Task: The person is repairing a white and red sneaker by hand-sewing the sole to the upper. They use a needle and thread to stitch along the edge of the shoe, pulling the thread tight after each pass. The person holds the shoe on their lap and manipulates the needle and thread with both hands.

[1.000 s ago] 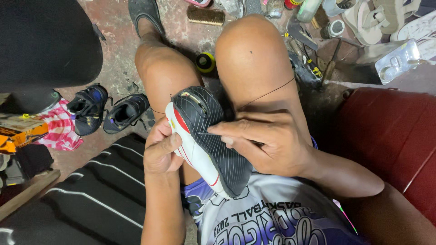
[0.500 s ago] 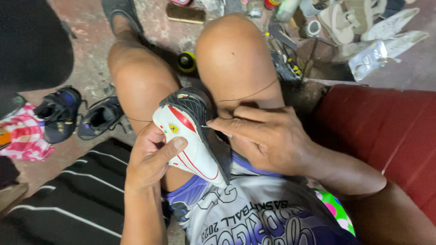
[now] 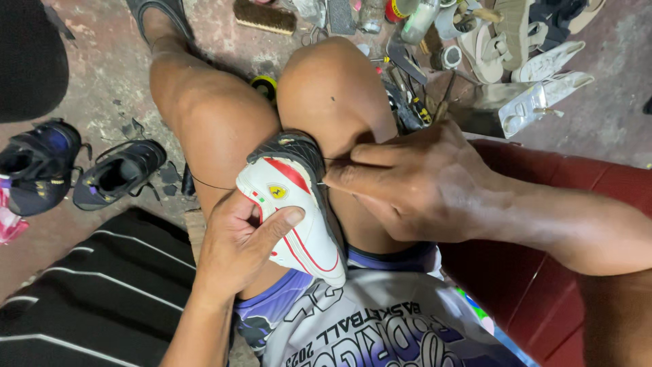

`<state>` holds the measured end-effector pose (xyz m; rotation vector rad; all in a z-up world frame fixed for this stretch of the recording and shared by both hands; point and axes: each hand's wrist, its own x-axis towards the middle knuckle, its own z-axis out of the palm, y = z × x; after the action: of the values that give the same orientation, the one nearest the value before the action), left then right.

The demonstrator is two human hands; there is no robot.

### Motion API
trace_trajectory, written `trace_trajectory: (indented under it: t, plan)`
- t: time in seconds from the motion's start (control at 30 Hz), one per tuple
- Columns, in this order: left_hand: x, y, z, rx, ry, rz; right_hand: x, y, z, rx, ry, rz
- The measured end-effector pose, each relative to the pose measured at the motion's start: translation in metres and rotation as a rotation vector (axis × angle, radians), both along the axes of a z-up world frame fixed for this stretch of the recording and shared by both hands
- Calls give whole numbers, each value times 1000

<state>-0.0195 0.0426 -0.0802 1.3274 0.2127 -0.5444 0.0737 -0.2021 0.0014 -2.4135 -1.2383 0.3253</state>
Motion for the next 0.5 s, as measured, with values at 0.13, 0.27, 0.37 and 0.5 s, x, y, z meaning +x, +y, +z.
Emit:
trace_trajectory:
  t: [0.13,0.27,0.37,0.5]
  plan:
    - [5,4,2,37,3,-34,8,7,1,47,31,28]
    - [7,5,-1,-29,16,-26,11,15,-1,58,31,27]
    - [7,5,-2,-46,6,-25,11,24,-9,23,107,-23]
    - [6,7,-1,-52,-60,-33,10,27,-13,102,150,-41]
